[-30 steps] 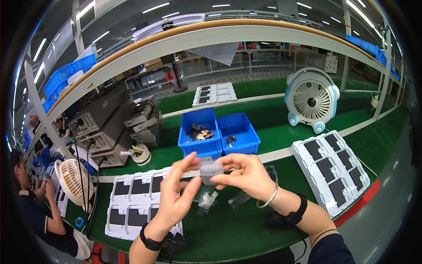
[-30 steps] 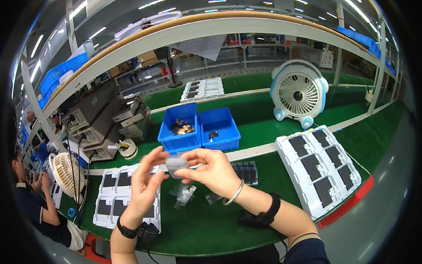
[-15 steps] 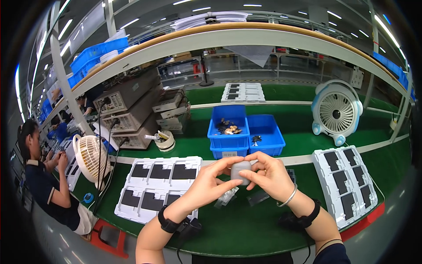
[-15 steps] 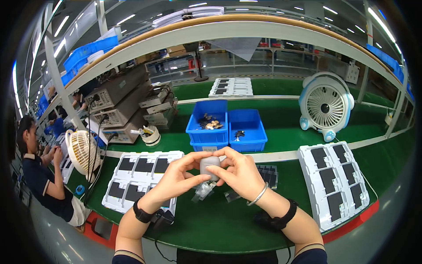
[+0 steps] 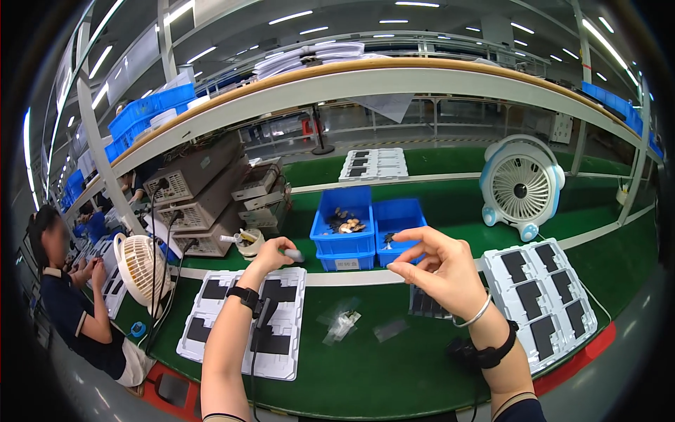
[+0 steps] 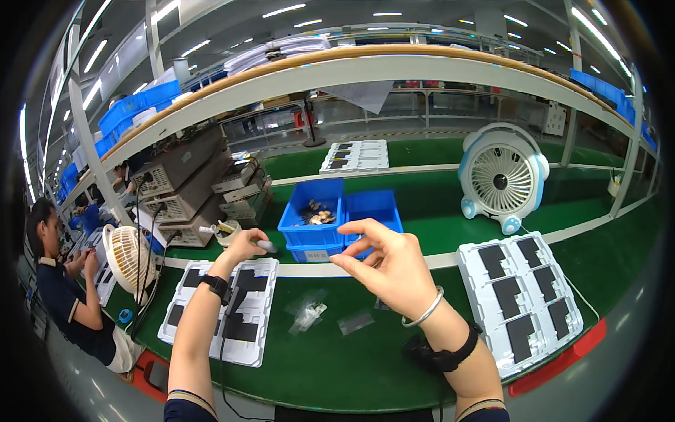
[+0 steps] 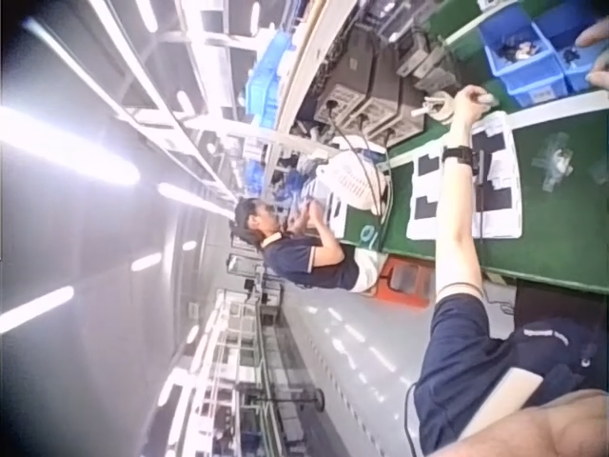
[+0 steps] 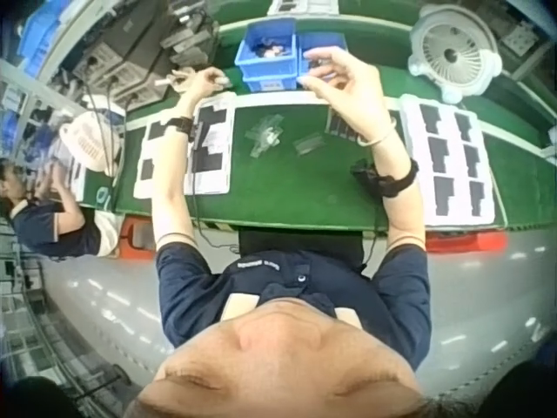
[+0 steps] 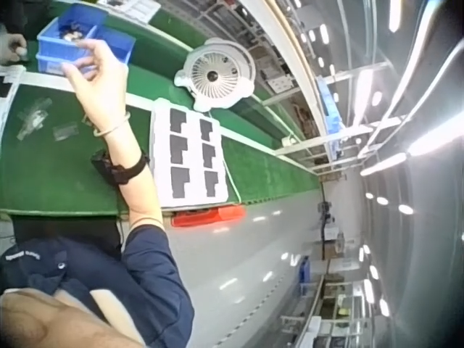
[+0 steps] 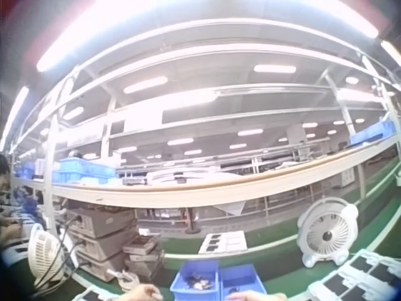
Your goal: The person is assembling electronic components, specifically placing small parts into trays and attaching labels or films to electronic devices.
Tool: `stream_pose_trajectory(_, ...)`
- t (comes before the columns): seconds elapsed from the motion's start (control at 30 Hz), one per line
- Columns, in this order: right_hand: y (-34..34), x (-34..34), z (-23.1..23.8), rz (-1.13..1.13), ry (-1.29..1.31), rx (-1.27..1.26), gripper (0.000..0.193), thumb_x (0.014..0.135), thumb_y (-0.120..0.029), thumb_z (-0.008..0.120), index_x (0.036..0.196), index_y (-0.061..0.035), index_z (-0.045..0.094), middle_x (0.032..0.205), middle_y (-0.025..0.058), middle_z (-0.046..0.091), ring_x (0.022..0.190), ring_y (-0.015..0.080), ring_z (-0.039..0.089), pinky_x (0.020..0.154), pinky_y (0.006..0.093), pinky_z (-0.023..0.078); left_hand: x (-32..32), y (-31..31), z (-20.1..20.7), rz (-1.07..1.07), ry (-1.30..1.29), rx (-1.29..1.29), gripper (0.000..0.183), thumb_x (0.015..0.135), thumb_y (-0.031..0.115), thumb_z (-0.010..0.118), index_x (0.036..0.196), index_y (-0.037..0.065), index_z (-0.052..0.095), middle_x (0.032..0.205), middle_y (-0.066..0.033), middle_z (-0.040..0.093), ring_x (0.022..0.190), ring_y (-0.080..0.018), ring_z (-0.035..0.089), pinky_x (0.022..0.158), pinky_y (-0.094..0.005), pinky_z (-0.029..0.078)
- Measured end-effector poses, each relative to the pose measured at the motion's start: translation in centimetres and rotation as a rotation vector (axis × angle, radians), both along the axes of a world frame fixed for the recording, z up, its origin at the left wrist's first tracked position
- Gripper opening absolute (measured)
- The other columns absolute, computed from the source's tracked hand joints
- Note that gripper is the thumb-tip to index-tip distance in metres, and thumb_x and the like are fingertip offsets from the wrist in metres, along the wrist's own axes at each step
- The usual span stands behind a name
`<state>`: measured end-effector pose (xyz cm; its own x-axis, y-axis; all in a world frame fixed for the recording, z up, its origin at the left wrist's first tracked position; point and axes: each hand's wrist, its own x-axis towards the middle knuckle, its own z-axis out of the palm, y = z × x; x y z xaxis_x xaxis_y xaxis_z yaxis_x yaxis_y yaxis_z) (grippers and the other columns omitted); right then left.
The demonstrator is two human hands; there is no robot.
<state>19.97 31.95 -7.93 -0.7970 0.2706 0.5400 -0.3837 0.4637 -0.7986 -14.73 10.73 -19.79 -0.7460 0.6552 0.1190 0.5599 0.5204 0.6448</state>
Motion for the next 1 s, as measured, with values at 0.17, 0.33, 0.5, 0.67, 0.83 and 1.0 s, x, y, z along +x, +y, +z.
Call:
stream_pose_trajectory(0.17,0.0,0.4,0.5,0.009,0.022,0.02,0.029,0.077,-0.007,0.068,0.104,-0.0012,0.059,0.074,0.0103,0.066,0.058,0.0098,0.062,0.052,0.0211,0.048,0.4,2.9,1.0,-0.047,-0.053,-0.123,0.029,0.067,-0.003,0.063,0.093,0.008,0.062,0.082,-0.0015,0.062,0.067,-0.0109,0.057,0.054,-0.0264,0.048)
stream_pose_trajectory(0.33,0.2,0.7,0.7,0.028,0.041,0.046,0.032,0.078,-0.007,0.068,0.107,-0.0016,0.057,0.071,0.0093,0.066,0.058,0.0105,0.062,0.052,0.0212,0.049,0.8,5.7,1.1,-0.056,-0.09,-0.127,0.035,0.067,-0.008,0.057,0.099,0.006,0.062,0.086,-0.0049,0.063,0.073,-0.0145,0.059,0.056,-0.0296,0.049)
stream_pose_trajectory(0.5,-0.4,0.4,0.9,0.072,0.072,0.082,0.035,0.075,-0.003,0.069,0.108,-0.0016,0.057,0.069,0.0078,0.066,0.059,0.0105,0.063,0.055,0.0207,0.05,-3.4,4.0,-2.7,-0.147,-0.161,0.085,0.044,0.069,-0.006,0.06,0.111,0.006,0.056,0.086,-0.0069,0.062,0.071,-0.0143,0.058,0.058,-0.0267,0.048)
stream_pose_trajectory(0.67,0.4,0.3,0.5,0.035,0.083,0.132,0.033,0.078,-0.009,0.069,0.108,-0.0024,0.057,0.066,0.0078,0.064,0.055,0.011,0.061,0.052,0.0217,0.048,0.1,5.4,0.0,-0.185,-0.292,-0.011,0.047,0.063,0.006,0.07,0.109,0.002,0.058,0.092,-0.0089,0.064,0.076,-0.0174,0.06,0.068,-0.0302,0.049)
stream_pose_trajectory(0.83,0.3,0.4,0.1,0.065,0.07,0.132,0.034,0.077,-0.009,0.069,0.108,-0.0022,0.057,0.067,0.0078,0.064,0.054,0.0108,0.061,0.052,0.0215,0.048,1.0,5.1,0.1,-0.121,0.12,-0.235,0.054,0.058,0.017,0.077,0.106,0.0,0.06,0.102,-0.0151,0.064,0.09,-0.026,0.062,0.08,-0.0331,0.049)
stream_pose_trajectory(1.0,0.4,0.5,0.4,0.086,0.053,0.139,0.036,0.077,-0.009,0.069,0.11,-0.0019,0.056,0.067,0.0078,0.065,0.054,0.0107,0.061,0.052,0.0212,0.048,-0.5,4.1,-1.2,-0.137,-0.015,-0.099,0.064,0.064,0.014,0.075,0.121,0.001,0.049,0.109,-0.0128,0.061,0.094,-0.0237,0.061,0.083,-0.0327,0.048)
